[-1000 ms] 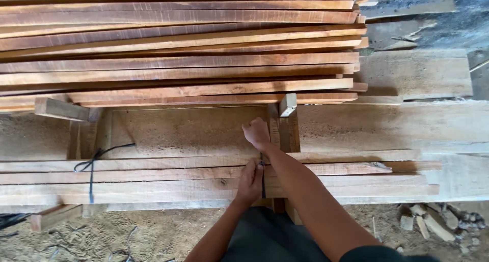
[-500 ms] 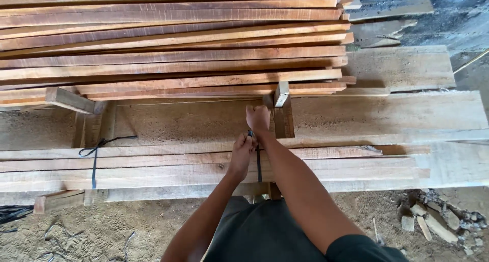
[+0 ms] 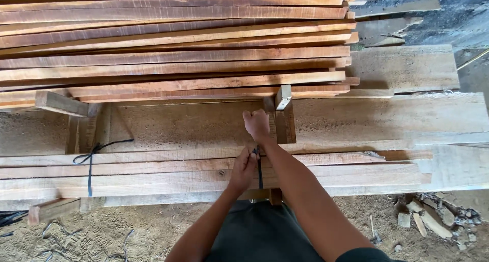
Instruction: Bundling multiple thin wood strips together using rubber ties.
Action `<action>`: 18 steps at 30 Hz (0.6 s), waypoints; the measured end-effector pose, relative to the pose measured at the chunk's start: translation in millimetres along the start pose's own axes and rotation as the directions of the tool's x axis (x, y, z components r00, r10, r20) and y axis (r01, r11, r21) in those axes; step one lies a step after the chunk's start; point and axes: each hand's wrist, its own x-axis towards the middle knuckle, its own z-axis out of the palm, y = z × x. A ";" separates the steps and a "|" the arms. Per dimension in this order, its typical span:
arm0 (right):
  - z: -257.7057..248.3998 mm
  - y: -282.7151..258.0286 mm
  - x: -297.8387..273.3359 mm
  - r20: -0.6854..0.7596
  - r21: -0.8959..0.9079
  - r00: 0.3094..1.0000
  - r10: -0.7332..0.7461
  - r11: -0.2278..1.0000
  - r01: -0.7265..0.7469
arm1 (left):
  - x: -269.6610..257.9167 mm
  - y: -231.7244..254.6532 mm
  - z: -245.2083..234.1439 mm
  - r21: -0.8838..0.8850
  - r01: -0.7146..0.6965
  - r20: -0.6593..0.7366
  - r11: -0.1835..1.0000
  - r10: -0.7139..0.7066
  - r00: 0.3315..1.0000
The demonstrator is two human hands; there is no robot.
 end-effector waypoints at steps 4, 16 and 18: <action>9.4 13.2 10.0 0.096 -0.061 0.993 0.071 0.996 -0.065 | 3.8 -5.0 -4.8 0.040 -0.001 0.042 0.999 0.000 0.999; 10.1 34.2 28.1 -0.031 -0.064 0.997 0.077 0.995 -0.079 | 12.2 2.3 -13.8 0.128 -0.048 0.113 0.991 0.033 0.993; -3.3 35.1 23.4 -0.042 -0.031 0.994 0.102 0.994 -0.103 | 16.9 -0.7 -22.8 0.149 -0.045 0.132 0.988 0.025 0.991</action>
